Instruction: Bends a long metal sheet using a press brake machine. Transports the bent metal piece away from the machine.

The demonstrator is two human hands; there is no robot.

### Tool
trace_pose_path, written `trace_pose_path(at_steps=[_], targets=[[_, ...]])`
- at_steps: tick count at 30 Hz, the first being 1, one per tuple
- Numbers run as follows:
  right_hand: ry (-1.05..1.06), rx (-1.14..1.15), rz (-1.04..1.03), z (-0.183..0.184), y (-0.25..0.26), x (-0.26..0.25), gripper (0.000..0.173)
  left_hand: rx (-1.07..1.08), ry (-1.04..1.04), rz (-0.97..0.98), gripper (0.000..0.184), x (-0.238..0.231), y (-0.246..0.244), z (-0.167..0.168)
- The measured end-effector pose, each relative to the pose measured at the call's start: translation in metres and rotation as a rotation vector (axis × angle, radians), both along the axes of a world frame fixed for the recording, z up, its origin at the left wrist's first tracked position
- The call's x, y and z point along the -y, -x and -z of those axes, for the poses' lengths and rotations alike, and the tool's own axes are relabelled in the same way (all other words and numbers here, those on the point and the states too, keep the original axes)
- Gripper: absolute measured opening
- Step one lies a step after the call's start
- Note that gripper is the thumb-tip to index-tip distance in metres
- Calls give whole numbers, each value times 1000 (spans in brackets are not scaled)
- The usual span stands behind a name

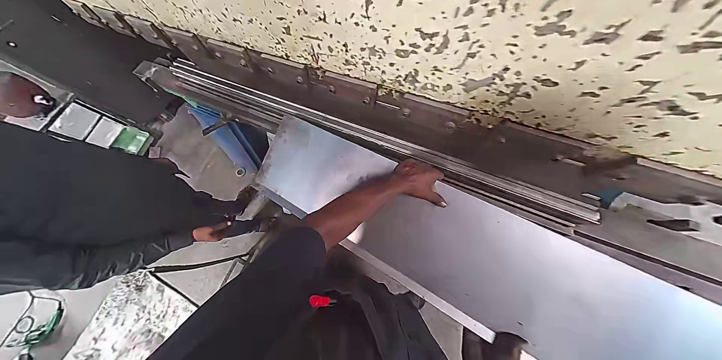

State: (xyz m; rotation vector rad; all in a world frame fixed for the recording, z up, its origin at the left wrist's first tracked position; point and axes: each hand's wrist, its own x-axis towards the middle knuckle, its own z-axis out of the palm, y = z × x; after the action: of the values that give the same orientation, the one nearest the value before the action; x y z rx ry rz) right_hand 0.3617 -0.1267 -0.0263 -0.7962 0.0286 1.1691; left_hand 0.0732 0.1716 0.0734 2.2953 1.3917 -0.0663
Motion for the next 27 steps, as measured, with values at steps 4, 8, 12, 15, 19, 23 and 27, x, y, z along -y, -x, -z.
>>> trace_pose_path(at_steps=[4, 8, 12, 15, 19, 23, 27], targets=[[31, -31, -59, 2, 51, -7, 44, -36, 29, 43, 72, -22, 41, 11], [65, -68, -49, 4, 83, -8, 44, -83, 90, 60, 77, -35, 64, 25], [83, -77, -26, 4, 103, -14, 41, -96, 142, 81, 81, -47, 81, 43], [74, -52, -17, -2, 113, -20, 39, -72, 162, 67, 80, -51, 88, 41], [48, -2, -29, -14, 122, -28, 32, -44, 132, 25, 76, -55, 99, 29], [29, 53, -67, -28, 127, -40, 21, -66, -146, 128, 41, -16, 103, -29], [140, 108, -113, -35, 143, -57, 19, 377, -85, 306, 35, 75, 116, -111]])
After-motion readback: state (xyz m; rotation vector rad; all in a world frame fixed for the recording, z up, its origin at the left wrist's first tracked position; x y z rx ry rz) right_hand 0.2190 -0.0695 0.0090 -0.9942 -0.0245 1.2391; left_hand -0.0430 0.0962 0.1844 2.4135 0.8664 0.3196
